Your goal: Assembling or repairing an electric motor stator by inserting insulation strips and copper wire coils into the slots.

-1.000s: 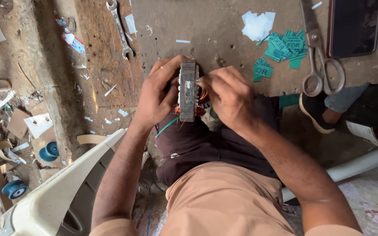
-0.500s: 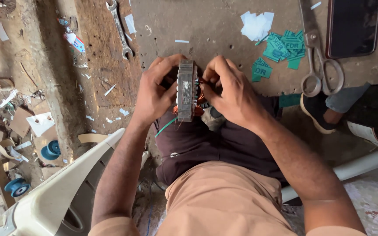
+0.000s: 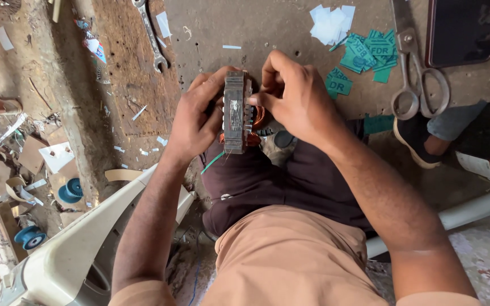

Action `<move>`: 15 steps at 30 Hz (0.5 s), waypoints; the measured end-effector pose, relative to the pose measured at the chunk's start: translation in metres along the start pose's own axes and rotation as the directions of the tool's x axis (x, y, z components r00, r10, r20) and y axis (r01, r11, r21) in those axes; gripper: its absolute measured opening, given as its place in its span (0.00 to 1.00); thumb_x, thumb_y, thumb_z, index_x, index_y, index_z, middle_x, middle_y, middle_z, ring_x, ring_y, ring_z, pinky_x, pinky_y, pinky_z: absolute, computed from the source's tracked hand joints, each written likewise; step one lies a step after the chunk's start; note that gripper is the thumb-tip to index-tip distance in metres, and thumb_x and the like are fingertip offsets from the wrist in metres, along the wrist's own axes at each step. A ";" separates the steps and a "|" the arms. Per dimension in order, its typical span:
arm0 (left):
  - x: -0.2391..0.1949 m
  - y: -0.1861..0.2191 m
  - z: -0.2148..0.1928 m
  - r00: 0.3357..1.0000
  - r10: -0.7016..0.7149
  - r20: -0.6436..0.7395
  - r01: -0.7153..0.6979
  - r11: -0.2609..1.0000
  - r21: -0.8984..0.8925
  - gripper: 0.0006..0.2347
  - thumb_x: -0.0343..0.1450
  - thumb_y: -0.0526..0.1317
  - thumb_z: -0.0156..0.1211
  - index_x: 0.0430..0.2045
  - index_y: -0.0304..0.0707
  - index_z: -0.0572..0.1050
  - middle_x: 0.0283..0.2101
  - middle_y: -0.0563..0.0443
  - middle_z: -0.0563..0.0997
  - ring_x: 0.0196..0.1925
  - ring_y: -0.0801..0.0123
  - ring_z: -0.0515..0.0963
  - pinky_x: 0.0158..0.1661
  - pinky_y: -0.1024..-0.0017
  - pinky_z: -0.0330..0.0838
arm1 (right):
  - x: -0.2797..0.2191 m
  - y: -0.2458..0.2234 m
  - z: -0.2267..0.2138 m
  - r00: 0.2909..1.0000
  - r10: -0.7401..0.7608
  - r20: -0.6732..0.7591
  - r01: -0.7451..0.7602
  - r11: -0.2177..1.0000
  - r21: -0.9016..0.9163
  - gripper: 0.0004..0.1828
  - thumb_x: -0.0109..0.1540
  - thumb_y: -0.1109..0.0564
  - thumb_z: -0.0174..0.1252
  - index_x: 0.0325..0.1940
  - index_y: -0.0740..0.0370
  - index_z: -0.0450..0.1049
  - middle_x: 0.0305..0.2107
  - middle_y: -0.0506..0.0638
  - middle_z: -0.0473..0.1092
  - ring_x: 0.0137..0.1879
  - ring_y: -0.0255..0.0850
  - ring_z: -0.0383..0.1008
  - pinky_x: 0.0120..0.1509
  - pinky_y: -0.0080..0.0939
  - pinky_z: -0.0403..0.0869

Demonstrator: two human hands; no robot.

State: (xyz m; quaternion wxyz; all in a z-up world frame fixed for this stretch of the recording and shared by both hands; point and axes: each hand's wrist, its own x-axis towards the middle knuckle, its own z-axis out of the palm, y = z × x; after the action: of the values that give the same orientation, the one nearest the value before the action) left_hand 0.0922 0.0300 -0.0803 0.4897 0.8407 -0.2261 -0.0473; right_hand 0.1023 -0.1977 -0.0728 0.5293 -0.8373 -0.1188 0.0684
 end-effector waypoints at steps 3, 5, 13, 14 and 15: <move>-0.001 -0.002 0.004 0.998 0.054 -0.020 -0.053 0.998 0.038 0.26 0.66 0.22 0.51 0.63 0.32 0.68 0.56 0.37 0.79 0.59 0.49 0.77 0.60 0.60 0.71 | 0.002 -0.005 -0.001 1.000 0.020 0.004 -0.020 0.999 -0.033 0.20 0.59 0.57 0.73 0.36 0.66 0.65 0.24 0.50 0.73 0.32 0.37 0.77 0.34 0.40 0.72; -0.001 -0.001 0.006 0.998 0.052 -0.028 -0.050 0.996 0.068 0.26 0.67 0.22 0.51 0.63 0.33 0.68 0.55 0.38 0.80 0.59 0.50 0.77 0.60 0.60 0.72 | 0.003 -0.004 -0.001 1.000 0.017 0.018 -0.017 0.999 -0.033 0.19 0.60 0.58 0.72 0.37 0.66 0.67 0.26 0.50 0.75 0.35 0.36 0.79 0.36 0.39 0.74; -0.029 0.036 0.023 0.894 -0.311 -0.323 0.185 0.912 -0.367 0.16 0.79 0.34 0.50 0.63 0.32 0.69 0.58 0.41 0.81 0.63 0.61 0.80 0.63 0.61 0.76 | -0.044 0.007 -0.014 0.994 -0.085 -0.064 0.091 0.990 0.107 0.13 0.64 0.71 0.59 0.52 0.67 0.77 0.44 0.54 0.79 0.51 0.42 0.81 0.54 0.39 0.79; -0.037 0.047 0.033 0.871 -0.243 -0.426 0.105 0.941 -0.323 0.20 0.79 0.44 0.53 0.65 0.35 0.66 0.55 0.46 0.80 0.59 0.65 0.80 0.61 0.66 0.76 | -0.050 0.010 -0.014 0.975 -0.212 -0.069 0.210 0.977 -0.032 0.13 0.62 0.71 0.60 0.50 0.65 0.78 0.46 0.55 0.78 0.52 0.44 0.80 0.55 0.41 0.78; -0.046 0.059 0.043 0.835 -0.169 -0.524 0.026 0.963 -0.269 0.26 0.79 0.54 0.57 0.67 0.38 0.64 0.52 0.51 0.80 0.55 0.70 0.80 0.58 0.71 0.76 | -0.057 0.011 -0.015 0.939 -0.338 -0.056 0.325 0.930 -0.171 0.13 0.61 0.72 0.61 0.48 0.63 0.79 0.47 0.56 0.78 0.53 0.45 0.80 0.57 0.42 0.78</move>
State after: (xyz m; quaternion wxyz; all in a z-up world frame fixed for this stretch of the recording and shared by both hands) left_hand 0.0189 -0.0097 -0.0594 0.6326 0.7614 -0.0272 0.1392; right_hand 0.0526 -0.2311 -0.0772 0.4690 -0.8470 -0.2412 -0.0670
